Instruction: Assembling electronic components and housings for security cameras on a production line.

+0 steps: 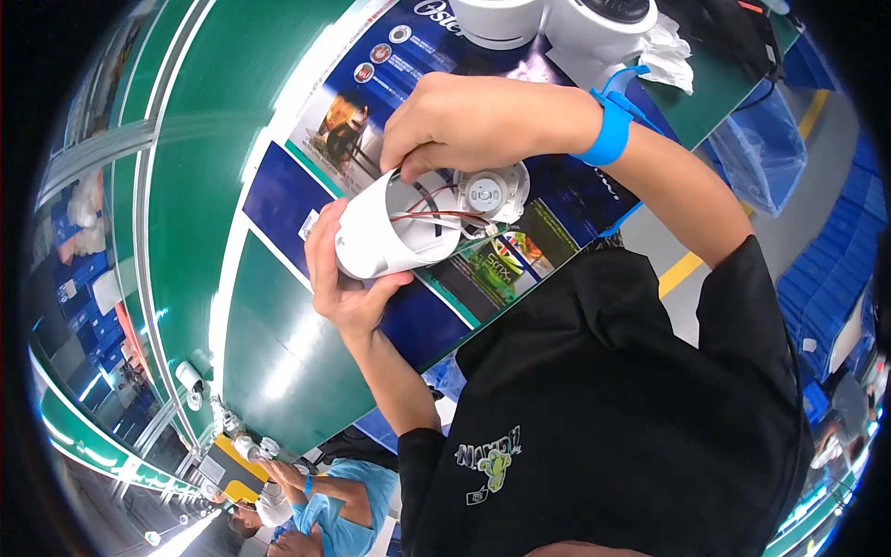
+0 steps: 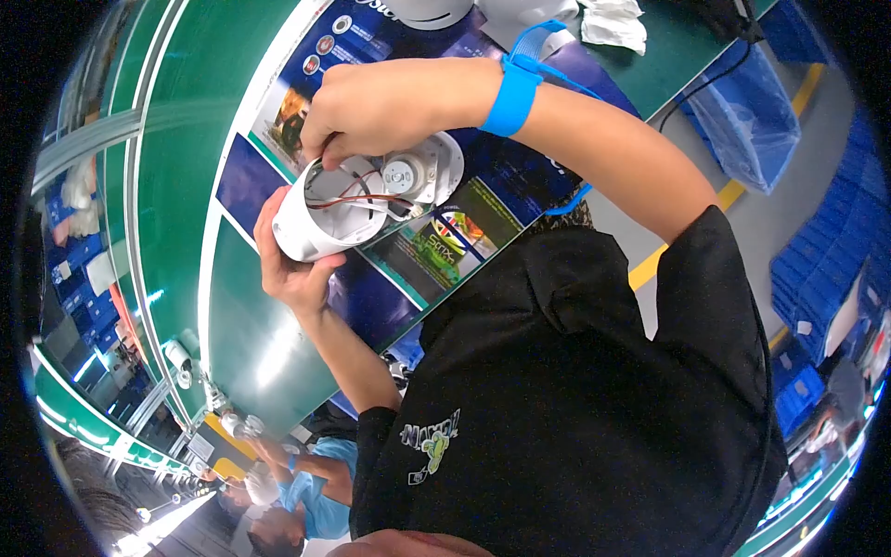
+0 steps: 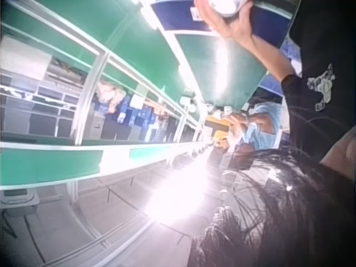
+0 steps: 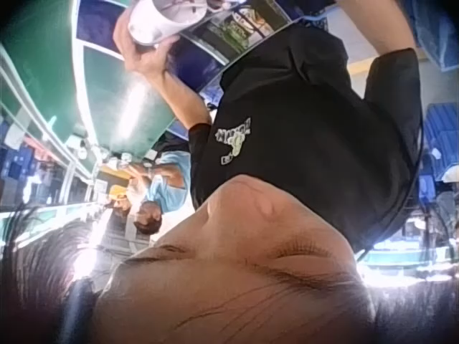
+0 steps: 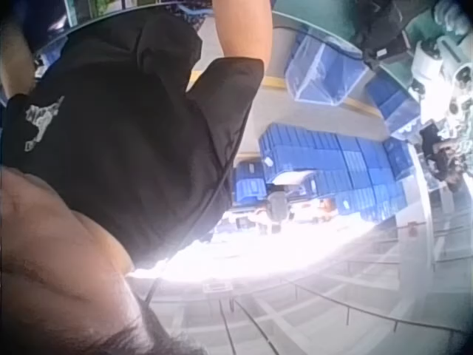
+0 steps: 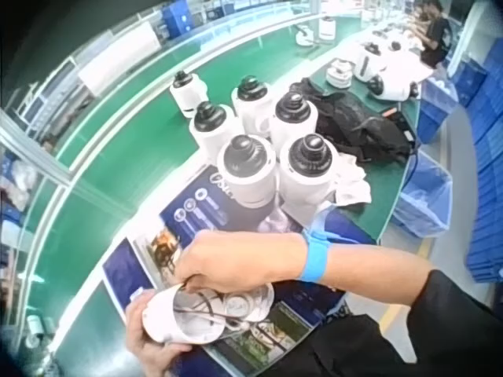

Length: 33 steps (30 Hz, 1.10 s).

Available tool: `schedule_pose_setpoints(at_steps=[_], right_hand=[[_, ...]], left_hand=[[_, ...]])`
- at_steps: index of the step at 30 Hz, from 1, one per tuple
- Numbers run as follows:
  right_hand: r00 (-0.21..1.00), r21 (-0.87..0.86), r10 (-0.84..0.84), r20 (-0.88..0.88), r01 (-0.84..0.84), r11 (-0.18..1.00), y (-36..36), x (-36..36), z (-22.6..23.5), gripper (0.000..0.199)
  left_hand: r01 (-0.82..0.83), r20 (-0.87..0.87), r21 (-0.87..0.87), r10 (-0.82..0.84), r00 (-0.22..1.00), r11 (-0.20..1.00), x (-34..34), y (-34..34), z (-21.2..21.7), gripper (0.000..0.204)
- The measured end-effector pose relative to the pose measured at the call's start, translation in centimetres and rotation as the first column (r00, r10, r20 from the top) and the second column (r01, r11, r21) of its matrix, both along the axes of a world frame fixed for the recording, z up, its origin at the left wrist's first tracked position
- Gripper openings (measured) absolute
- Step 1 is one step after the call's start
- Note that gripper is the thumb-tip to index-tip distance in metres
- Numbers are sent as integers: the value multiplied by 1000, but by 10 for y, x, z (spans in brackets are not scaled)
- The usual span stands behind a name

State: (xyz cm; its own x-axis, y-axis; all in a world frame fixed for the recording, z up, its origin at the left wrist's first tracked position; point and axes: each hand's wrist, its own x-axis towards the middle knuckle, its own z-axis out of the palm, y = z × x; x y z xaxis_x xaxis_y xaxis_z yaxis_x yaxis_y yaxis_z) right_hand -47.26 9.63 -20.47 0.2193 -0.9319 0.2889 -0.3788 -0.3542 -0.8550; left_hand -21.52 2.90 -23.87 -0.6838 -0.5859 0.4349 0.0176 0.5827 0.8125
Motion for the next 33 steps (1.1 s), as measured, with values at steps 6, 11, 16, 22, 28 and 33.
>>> schedule_pose_setpoints(at_steps=[6, 11, 16, 22, 28, 33], right_hand=[[995, 117, 41, -88, -31, 993, 2, -6, 9, 12], [908, -342, -326, -262, 228, 911, 25, 4, 23, 17], [799, -482, -384, -463, 137, 865, 108, 55, 18, 14], [685, -449, -416, -598, 143, 882, 106, 91, -22, 31], [647, -462, -411, -642, 102, 881, 106, 96, -14, 26], [852, -393, -321, -413, 151, 907, 105, 83, 16, 14]], left_hand=[[28, 4, -37, -27, 1000, 999, -4, 2, 0, 89], [27, -63, 1, -27, 998, 1000, 0, 3, -5, 87], [62, -44, 26, -61, 997, 998, 0, 0, -6, 88], [75, -72, 122, -67, 995, 990, 1, 3, -3, 91], [62, 21, 170, -67, 998, 983, 6, 1, 4, 92], [11, 45, 358, -29, 999, 934, 4, 7, 6, 95]])
